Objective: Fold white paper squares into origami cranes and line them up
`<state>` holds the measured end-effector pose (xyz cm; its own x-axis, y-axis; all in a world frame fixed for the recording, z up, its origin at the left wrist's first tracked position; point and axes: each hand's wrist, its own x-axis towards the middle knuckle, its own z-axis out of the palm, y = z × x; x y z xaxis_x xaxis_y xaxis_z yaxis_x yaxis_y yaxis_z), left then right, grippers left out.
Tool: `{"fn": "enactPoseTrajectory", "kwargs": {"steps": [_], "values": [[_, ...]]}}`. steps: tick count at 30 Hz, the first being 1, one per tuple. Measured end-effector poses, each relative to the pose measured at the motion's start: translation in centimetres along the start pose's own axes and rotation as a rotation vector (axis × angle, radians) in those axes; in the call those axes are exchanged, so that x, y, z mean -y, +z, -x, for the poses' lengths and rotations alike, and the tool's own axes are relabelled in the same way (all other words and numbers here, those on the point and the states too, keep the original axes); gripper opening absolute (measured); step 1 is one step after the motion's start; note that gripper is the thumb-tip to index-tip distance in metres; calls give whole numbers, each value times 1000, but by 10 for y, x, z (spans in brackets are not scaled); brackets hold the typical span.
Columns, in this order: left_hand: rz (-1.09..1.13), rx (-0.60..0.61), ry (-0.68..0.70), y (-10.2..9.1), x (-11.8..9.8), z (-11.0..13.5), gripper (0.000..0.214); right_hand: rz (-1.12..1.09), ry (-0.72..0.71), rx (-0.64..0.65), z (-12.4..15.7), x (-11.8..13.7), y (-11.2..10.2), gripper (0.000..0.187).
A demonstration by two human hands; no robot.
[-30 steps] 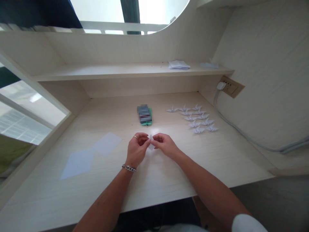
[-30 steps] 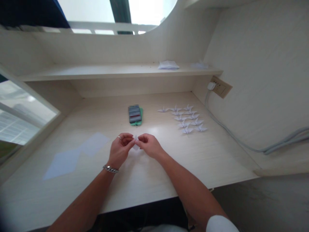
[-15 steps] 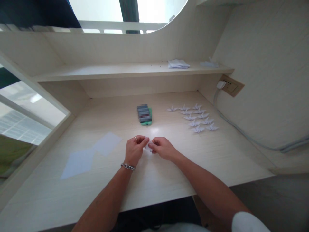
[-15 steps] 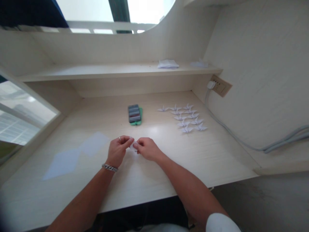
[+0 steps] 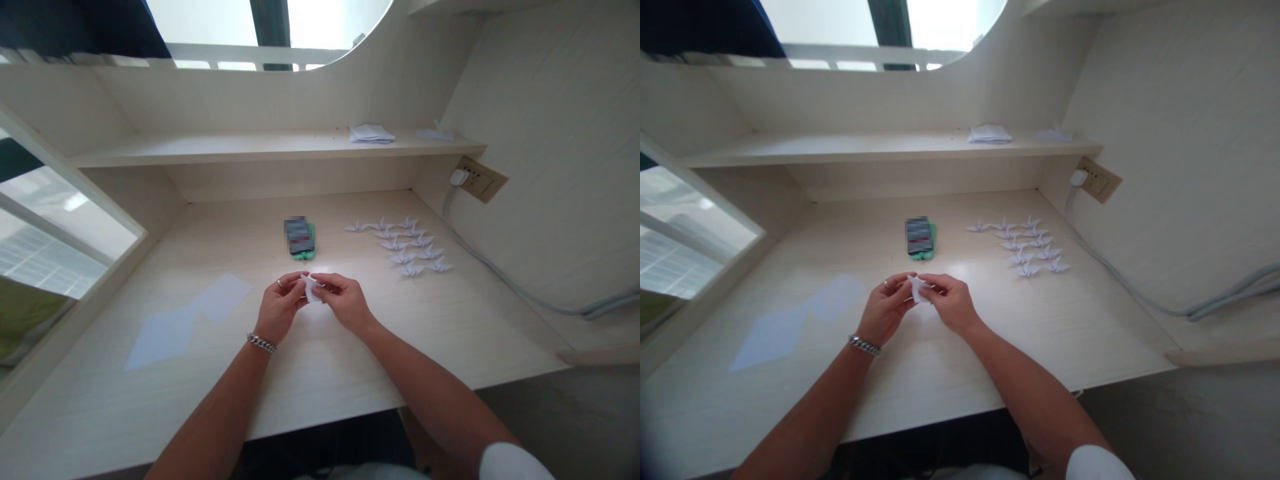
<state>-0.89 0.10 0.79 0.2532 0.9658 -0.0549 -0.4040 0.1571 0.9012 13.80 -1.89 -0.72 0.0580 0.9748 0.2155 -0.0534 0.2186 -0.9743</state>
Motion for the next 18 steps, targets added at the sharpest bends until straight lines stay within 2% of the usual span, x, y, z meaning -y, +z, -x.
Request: {"fn": "enactPoseTrajectory", "kwargs": {"steps": [5,11,14,18], "values": [[53,24,-4,-1,1,0,30,72,-131,0,3,6,0,23],[60,35,-44,-2,-1,0,27,88,-188,-3,4,8,0,23],[70,42,-46,-2,-3,1,25,25,-124,7,3,6,1,22],[66,61,-52,-1,-6,2,24,-142,48,22,-2,2,0,24]]}}
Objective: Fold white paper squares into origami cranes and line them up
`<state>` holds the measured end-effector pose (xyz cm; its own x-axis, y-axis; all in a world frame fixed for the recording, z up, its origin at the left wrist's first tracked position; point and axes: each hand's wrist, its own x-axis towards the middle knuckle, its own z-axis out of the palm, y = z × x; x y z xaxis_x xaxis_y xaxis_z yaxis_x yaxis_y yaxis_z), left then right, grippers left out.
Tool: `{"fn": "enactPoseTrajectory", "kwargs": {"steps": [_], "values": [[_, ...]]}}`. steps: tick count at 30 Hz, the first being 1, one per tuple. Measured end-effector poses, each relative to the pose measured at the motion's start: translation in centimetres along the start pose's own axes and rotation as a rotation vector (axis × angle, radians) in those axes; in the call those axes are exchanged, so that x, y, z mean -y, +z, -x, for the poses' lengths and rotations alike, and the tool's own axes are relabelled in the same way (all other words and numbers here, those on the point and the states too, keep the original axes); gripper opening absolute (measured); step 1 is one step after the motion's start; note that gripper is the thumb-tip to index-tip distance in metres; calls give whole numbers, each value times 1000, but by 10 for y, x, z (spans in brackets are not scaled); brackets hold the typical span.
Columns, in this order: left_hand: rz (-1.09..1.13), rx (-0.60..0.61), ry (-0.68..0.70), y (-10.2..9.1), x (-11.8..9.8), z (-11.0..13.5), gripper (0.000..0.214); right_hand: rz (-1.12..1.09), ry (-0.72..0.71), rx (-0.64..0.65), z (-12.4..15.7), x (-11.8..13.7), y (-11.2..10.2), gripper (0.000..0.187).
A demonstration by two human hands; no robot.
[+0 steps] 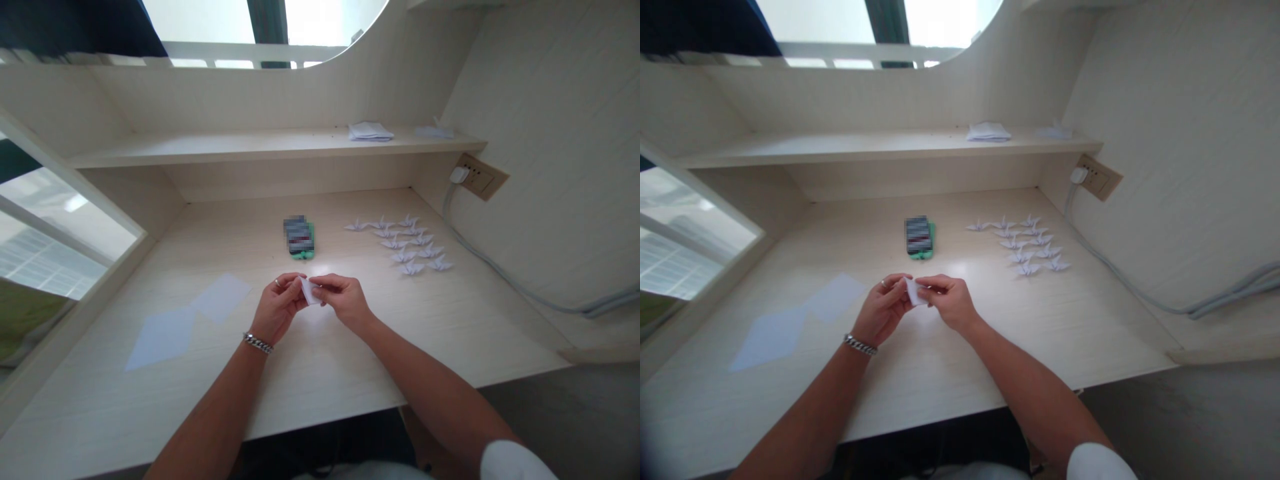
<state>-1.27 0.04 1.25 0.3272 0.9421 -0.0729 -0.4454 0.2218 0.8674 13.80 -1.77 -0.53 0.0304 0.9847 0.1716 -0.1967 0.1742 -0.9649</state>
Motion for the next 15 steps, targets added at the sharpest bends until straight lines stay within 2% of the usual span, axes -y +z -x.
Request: {"fn": "enactPoseTrajectory", "kwargs": {"steps": [4,8,15], "values": [[4,5,0,0,-1,0,23,-128,123,-8,-4,-3,-2,29],[-2,8,3,-1,0,0,21,-201,161,14,-4,-7,-3,31],[-176,-73,106,0,5,-1,25,-94,136,1,-5,-5,-5,28]]}}
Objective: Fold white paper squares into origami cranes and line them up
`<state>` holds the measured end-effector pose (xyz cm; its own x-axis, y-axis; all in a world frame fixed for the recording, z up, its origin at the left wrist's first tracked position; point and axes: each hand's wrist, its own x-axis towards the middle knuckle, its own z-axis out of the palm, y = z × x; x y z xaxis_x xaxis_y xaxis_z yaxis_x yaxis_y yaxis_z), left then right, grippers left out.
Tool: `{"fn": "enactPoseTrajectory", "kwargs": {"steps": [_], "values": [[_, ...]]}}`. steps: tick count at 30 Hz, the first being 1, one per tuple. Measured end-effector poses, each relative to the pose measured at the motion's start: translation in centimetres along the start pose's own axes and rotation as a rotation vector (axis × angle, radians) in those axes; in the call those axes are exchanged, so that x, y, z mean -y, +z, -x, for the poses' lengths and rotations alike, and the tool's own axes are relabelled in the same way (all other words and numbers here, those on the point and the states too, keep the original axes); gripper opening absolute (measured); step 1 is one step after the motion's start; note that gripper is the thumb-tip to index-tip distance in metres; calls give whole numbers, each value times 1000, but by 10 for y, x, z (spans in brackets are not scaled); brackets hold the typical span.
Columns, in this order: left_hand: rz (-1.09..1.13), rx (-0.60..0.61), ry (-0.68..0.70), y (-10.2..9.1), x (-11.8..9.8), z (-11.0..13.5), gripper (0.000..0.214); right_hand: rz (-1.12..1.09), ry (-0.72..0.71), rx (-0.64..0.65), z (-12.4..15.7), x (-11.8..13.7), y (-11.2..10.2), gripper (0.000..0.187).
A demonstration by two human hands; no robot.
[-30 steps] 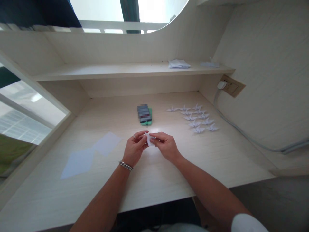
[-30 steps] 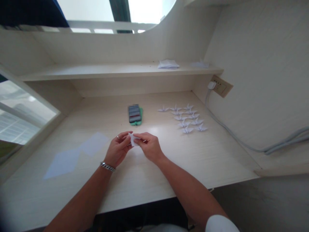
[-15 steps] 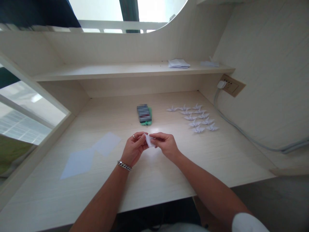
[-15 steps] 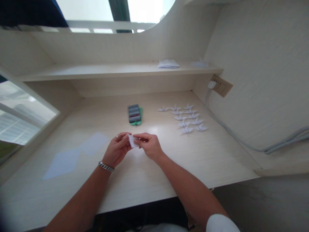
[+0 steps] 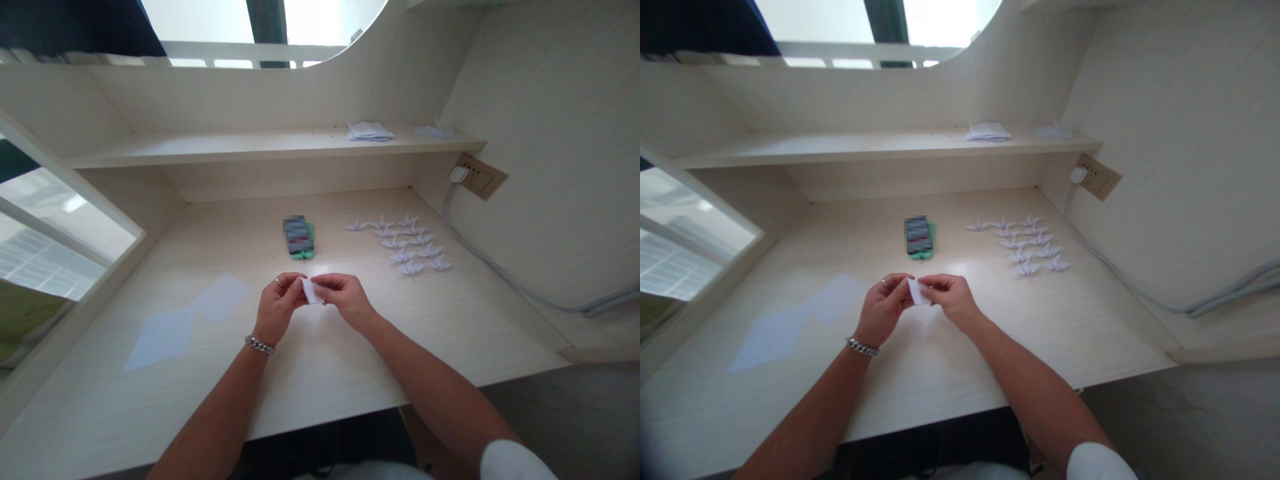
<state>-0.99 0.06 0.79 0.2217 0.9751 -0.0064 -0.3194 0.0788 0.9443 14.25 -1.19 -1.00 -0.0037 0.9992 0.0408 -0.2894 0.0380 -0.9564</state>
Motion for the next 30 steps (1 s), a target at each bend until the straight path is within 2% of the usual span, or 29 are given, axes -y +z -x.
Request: {"fn": "enactPoseTrajectory", "kwargs": {"steps": [8,13,17,20,26,30], "values": [[-366,38,144,-2,4,2,24,256,-141,24,4,7,-1,18],[-559,-53,261,-4,7,2,19,342,-118,17,6,8,0,21],[-491,-118,244,-4,5,-1,25,276,-14,-26,2,0,-2,24],[-371,-113,180,-3,5,-3,31,165,67,-11,-1,-4,-1,31],[-273,-79,67,0,6,-3,44,118,48,3,-2,-3,0,30],[-306,-61,56,1,5,-1,51,231,51,15,-3,-6,-3,24]]}}
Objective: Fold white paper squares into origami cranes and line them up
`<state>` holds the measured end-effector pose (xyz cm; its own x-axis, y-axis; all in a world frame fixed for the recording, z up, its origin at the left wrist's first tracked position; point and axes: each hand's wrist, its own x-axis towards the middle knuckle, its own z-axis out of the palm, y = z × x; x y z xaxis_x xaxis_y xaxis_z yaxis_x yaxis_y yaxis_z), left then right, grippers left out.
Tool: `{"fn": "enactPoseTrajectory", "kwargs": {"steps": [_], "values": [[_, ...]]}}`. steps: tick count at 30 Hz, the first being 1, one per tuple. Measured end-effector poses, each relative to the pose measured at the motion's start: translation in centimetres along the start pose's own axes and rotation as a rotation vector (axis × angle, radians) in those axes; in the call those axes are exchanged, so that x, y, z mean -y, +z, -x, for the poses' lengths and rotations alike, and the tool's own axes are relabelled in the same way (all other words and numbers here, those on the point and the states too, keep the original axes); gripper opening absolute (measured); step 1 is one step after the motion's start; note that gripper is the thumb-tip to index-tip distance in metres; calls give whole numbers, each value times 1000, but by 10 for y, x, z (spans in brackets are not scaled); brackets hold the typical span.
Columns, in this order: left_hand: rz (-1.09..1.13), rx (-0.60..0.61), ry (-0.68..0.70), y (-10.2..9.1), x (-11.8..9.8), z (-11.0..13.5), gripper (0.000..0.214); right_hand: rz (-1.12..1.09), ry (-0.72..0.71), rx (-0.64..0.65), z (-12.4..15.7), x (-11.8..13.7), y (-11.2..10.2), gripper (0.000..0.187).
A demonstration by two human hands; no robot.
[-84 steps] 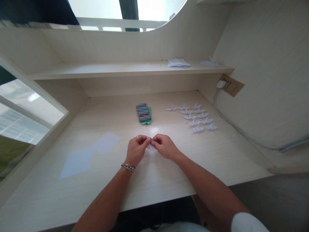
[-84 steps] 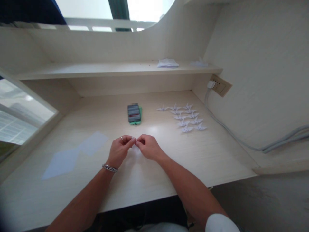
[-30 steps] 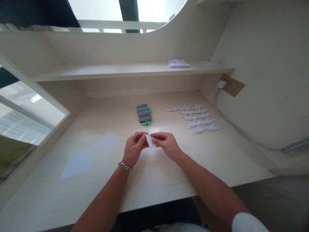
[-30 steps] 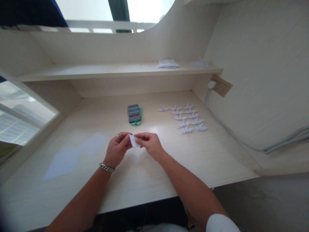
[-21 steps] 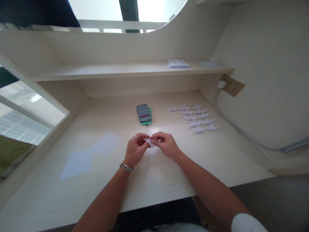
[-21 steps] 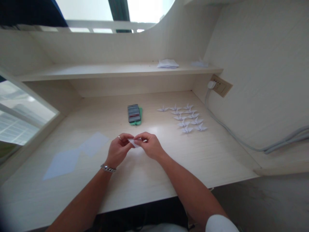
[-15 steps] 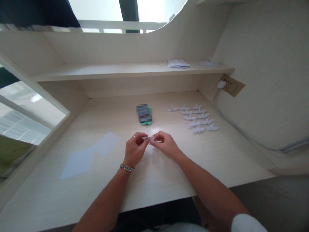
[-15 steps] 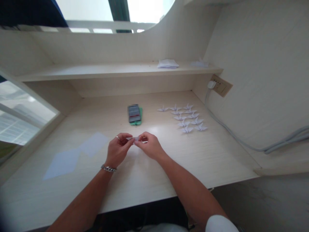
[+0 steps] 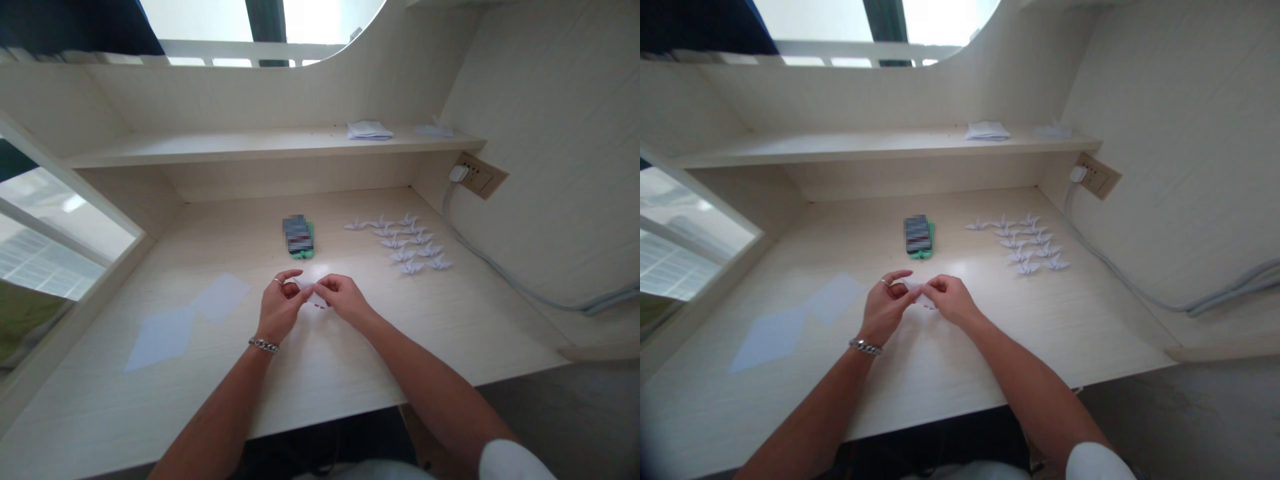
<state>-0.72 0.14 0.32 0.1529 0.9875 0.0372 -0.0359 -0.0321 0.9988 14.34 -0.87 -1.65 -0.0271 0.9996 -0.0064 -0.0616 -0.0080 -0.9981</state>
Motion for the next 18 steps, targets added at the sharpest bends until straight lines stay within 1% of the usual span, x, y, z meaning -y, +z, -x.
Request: {"fn": "enactPoseTrajectory", "kwargs": {"steps": [3,6,9,11,15,18], "values": [[-5,39,-12,2,-3,2,49,112,-48,-60,0,-4,-1,26],[-24,67,-57,4,-6,4,47,95,-40,-98,1,-6,2,30],[-74,28,-39,3,-9,5,46,-13,28,-40,2,-3,6,36],[-61,30,-9,2,-9,5,45,-83,78,7,3,0,7,40],[73,111,3,-2,-8,3,41,-239,155,45,4,7,3,43],[158,112,-16,-5,-4,1,35,-357,193,133,6,12,-1,42]]}}
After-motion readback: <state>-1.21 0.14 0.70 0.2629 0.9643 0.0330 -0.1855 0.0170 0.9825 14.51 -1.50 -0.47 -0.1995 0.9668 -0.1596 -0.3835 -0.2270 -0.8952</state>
